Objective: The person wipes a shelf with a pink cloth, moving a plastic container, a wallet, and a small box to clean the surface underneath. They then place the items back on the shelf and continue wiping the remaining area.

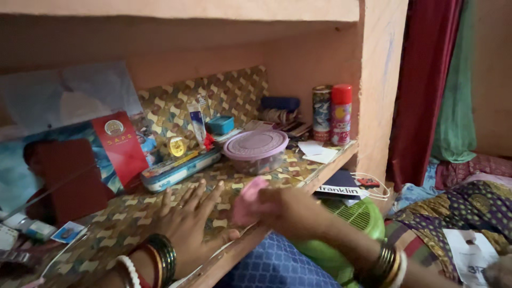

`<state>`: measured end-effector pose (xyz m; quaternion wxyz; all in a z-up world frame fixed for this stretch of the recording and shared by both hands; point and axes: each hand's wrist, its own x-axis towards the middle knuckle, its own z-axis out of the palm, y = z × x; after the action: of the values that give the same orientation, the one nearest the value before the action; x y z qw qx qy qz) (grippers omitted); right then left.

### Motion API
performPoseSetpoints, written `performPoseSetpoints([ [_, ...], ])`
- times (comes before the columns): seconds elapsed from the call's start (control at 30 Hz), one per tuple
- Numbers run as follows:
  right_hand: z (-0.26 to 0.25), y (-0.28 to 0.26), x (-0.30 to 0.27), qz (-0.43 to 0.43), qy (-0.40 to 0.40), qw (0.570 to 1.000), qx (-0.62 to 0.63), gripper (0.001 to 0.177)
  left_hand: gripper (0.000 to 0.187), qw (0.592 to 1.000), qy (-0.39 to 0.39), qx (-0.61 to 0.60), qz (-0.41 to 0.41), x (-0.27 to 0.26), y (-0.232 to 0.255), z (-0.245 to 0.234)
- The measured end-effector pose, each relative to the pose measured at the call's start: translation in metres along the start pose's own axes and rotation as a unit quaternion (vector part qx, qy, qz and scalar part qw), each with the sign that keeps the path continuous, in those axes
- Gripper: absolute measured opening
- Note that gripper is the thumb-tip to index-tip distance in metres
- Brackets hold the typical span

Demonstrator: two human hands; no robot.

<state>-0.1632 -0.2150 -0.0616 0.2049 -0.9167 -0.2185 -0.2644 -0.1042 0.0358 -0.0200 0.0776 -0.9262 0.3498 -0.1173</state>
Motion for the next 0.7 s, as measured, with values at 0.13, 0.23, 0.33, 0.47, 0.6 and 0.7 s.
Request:
performPoseSetpoints([
  [0.13,0.003,-0.029,-0.020,-0.128,0.015,0.991,-0.041,0.012,0.110,0.999,-0.028,0.025,-0.021,-0.001,0.005,-0.004],
  [0.23,-0.015,-0.010,-0.044,0.008,0.056,0.998,0.026,0.025,0.101,0.997,-0.038,0.065,-0.019,-0.002,0.010,-0.010],
  [0.33,-0.039,0.031,-0.084,0.308,0.030,0.918,0.249,0.026,0.095,0.995,-0.063,0.072,-0.028,-0.012,0.025,-0.022],
  [0.47,-0.080,0.084,-0.147,0.355,0.150,0.888,0.251,0.036,0.097,0.983,-0.155,0.081,-0.051,-0.047,0.078,-0.040],
  [0.6,-0.104,0.109,-0.236,0.391,0.241,0.813,0.357,0.048,0.099,0.998,-0.017,-0.005,-0.056,-0.095,0.132,-0.039],
  [0.7,-0.088,0.131,-0.295,0.259,0.192,0.937,0.133,0.053,0.096,0.988,0.099,-0.085,-0.087,-0.142,0.165,-0.023],
])
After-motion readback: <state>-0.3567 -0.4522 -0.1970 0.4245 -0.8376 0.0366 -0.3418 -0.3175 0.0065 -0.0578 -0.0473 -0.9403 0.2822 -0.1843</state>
